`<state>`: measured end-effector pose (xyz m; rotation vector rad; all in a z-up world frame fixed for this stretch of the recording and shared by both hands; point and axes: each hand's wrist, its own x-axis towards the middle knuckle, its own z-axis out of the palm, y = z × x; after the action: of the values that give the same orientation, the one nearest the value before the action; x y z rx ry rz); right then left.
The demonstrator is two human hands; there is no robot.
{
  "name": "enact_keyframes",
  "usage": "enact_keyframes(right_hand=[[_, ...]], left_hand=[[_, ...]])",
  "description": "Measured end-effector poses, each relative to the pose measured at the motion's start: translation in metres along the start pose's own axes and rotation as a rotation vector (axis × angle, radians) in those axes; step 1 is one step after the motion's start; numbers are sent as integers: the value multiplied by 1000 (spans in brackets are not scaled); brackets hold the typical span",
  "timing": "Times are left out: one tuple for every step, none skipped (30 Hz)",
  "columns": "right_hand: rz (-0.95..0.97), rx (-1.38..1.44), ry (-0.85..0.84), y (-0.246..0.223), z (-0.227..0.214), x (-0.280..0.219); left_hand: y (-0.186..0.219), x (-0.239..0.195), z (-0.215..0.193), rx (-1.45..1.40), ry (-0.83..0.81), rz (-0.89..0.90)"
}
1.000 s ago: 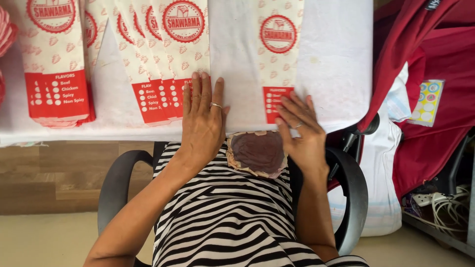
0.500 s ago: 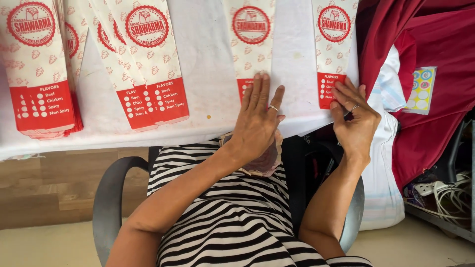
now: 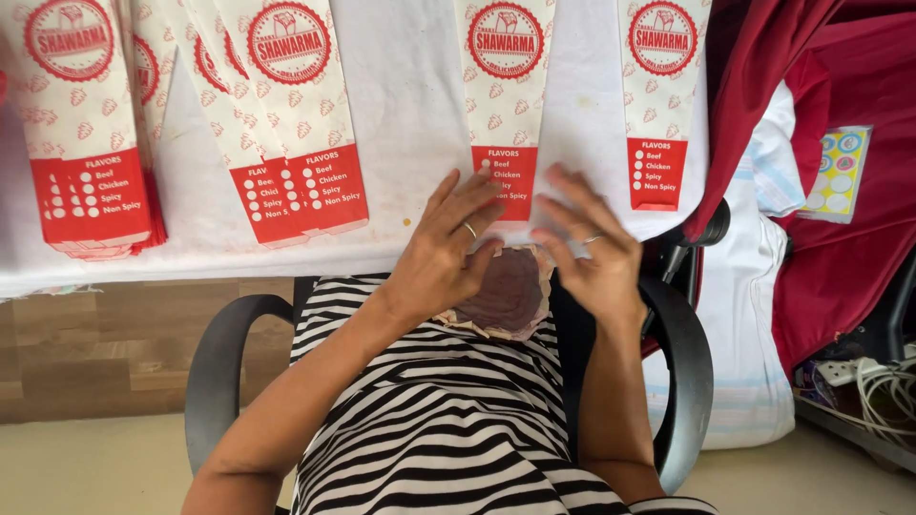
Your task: The person is preparing shawarma bags by laying them out in overlapping rows and applying glue to the edges for assembly.
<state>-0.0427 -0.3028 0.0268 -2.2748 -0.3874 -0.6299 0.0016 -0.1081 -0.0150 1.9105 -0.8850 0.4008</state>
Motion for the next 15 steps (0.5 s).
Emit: enact_keyframes(right_hand=[[-1, 4, 0, 1, 6, -1], [-10, 43, -31, 2, 13, -1], [-18, 77, -62, 3, 18, -2], [-17, 75, -62, 4, 17, -3], [-24, 74, -65, 5, 16, -4], [-32, 72, -69, 7, 15, -5], [-30, 72, -73, 6, 15, -6], [-43, 65, -66, 6, 15, -7], [-56, 57, -58, 6, 15, -8], [-55, 56, -61, 5, 15, -7], [-55, 75, -52, 3, 15, -6], [-55, 94, -43, 2, 15, -6], [-54, 95, -44, 2, 16, -5], [-41, 102, -34, 1, 16, -4], [-27, 108, -23, 1, 17, -4]], left_hand=[[-1, -3, 0, 4, -1, -1], [-2, -5, 0, 38, 1, 8], [-3, -7, 2, 68, 3, 19], [-4, -8, 3, 66, 3, 20], [-4, -10, 4, 71, 16, 29], [-5, -11, 5, 77, 30, 37], [-5, -12, 5, 75, 31, 33], [-5, -13, 5, 62, 42, 35], [-5, -13, 5, 49, 52, 39], [-2, -11, 4, 47, 52, 37], [0, -9, 3, 34, 59, 28], [2, -7, 1, 21, 67, 19], [3, -6, 1, 22, 66, 18], [4, -5, 0, 25, 83, 3], [4, -3, 0, 27, 99, -11]])
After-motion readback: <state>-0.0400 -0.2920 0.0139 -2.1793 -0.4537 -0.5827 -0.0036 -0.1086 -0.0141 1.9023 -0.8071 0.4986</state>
